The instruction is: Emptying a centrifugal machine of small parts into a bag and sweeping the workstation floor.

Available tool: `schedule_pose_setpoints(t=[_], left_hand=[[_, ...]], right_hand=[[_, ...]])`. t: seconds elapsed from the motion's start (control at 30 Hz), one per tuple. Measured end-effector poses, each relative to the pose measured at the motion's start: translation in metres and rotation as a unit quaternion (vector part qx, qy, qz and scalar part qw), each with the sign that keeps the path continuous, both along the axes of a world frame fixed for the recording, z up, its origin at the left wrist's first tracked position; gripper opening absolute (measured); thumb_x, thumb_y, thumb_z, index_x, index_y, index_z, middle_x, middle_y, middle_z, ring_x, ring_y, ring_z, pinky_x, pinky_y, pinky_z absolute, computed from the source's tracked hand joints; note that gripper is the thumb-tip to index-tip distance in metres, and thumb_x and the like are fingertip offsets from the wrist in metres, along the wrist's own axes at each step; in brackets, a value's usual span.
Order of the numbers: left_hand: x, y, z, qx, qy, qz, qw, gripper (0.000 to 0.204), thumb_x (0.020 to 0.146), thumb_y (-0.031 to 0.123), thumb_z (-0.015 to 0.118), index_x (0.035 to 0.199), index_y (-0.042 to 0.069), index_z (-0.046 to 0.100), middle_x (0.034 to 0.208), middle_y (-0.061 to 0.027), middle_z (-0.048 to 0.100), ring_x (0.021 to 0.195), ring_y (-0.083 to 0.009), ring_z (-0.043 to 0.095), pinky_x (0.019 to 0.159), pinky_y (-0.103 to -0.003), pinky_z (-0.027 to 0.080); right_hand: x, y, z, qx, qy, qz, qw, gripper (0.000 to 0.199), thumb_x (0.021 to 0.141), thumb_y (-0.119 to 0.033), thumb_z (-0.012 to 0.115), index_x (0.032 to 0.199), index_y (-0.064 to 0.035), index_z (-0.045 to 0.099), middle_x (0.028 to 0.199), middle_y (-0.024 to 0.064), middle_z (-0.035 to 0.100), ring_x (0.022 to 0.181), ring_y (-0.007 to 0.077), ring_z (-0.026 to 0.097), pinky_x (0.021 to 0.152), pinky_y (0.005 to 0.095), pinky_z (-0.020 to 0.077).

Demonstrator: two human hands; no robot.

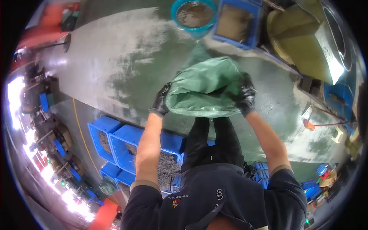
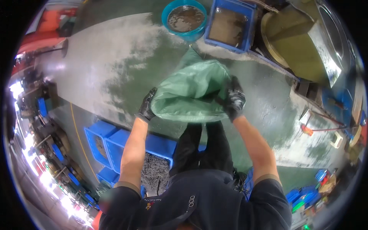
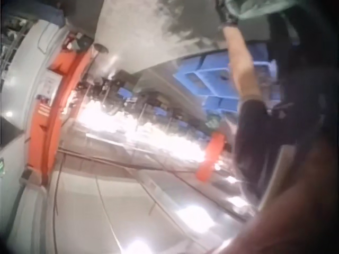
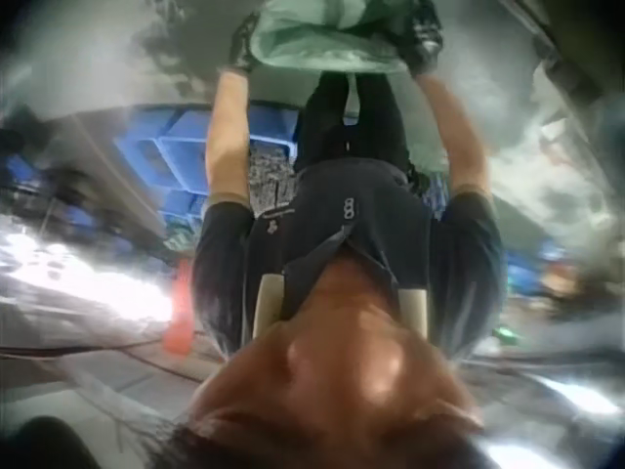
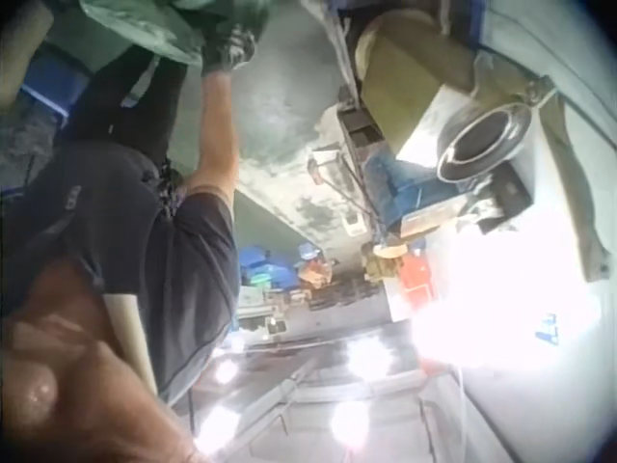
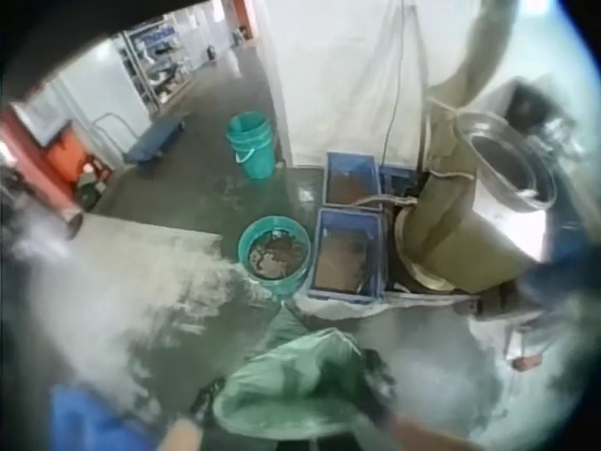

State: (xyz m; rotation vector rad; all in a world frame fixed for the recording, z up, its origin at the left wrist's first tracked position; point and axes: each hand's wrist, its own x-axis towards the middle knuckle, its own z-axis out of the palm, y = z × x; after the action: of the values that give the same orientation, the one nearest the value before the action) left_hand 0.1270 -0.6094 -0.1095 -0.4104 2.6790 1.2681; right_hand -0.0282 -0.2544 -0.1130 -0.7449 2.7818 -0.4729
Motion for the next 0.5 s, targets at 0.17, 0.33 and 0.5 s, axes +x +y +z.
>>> schedule_pose_setpoints(t=[0.17,0.33,0.5], left_hand=[[-0.005,-0.007,-0.016,-0.012,0.051,-0.105,0.993,0.040,0.089,0.015,0.051,0.125,0.000,0.048,0.125,-0.0189,0.052,0.115,-0.0275,0.051,0.099,-0.036,0.038],[-0.004,0.030,0.000,0.260,0.012,0.250,0.933,0.041,0.090,0.020,0.053,0.125,-0.001,0.047,0.120,-0.0136,0.053,0.115,-0.0218,0.048,0.099,-0.032,0.037],[0.090,0.139,0.013,0.284,0.030,0.625,0.727,0.045,0.095,0.031,0.045,0.126,-0.002,0.045,0.120,-0.0148,0.051,0.118,-0.0223,0.045,0.101,-0.034,0.036]], right_hand=[[-0.008,-0.118,-0.059,-0.045,-0.005,0.241,0.969,0.078,0.082,-0.049,0.051,0.144,-0.0132,0.020,0.146,0.0139,0.026,0.134,0.0311,0.027,0.110,0.0505,0.0136],[-0.008,-0.135,-0.155,0.140,-0.288,0.174,0.931,0.056,0.080,-0.062,0.047,0.108,-0.0167,0.063,0.105,0.0196,0.061,0.091,0.0353,0.061,0.077,0.0444,0.0480],[0.049,-0.151,-0.191,0.089,-0.213,0.192,0.954,0.032,0.088,-0.031,0.045,0.099,-0.0060,0.061,0.093,0.0205,0.062,0.084,0.0373,0.059,0.076,0.0448,0.0463]])
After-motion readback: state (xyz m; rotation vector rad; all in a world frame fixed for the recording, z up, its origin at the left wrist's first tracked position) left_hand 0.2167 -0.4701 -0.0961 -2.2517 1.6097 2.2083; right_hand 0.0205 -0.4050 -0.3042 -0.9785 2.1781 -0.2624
